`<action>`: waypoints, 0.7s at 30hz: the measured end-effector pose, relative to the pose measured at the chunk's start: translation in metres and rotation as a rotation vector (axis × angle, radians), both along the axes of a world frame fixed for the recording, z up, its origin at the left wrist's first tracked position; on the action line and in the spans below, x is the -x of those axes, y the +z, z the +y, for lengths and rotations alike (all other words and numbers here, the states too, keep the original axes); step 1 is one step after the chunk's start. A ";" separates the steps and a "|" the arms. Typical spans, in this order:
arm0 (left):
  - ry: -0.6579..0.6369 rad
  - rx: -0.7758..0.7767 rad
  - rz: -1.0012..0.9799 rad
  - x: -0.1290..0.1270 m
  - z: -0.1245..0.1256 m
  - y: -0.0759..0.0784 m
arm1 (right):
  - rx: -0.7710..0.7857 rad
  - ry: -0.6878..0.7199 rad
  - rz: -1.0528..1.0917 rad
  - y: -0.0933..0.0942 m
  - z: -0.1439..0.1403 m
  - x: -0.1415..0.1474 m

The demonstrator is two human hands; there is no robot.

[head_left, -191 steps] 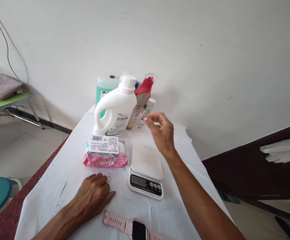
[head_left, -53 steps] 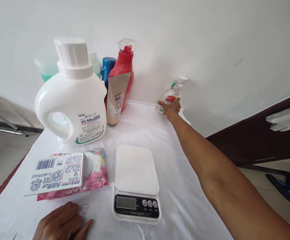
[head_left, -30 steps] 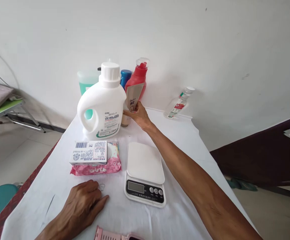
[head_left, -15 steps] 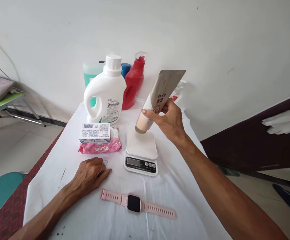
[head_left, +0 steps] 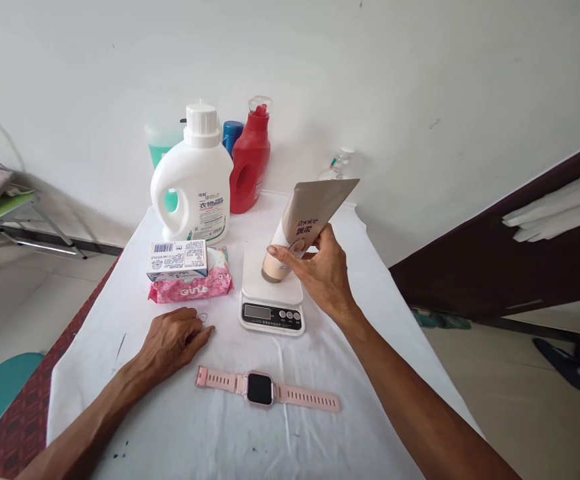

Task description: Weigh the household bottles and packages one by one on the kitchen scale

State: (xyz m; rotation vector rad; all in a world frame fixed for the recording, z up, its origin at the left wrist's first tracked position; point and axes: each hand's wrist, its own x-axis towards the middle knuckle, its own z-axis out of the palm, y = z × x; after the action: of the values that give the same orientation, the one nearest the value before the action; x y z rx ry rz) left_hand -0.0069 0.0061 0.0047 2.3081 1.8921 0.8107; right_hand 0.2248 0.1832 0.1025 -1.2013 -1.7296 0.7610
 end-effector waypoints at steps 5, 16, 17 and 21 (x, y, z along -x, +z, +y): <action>0.001 0.023 -0.001 0.000 0.000 0.001 | 0.023 0.094 0.096 -0.013 -0.002 -0.021; -0.017 -0.025 0.040 -0.002 0.000 0.005 | 0.258 -0.029 0.157 -0.104 -0.017 -0.089; -0.017 -0.031 0.046 -0.003 0.001 0.006 | 0.255 -0.032 0.152 -0.105 -0.017 -0.089; -0.023 -0.046 0.067 -0.003 0.002 0.007 | 0.262 -0.037 0.144 -0.103 -0.016 -0.088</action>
State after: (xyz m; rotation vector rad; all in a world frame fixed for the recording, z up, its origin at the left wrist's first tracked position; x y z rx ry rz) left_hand -0.0037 0.0082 0.0117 2.4091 1.8889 0.7923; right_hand 0.3123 0.1673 -0.0002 -1.3139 -1.5193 1.0501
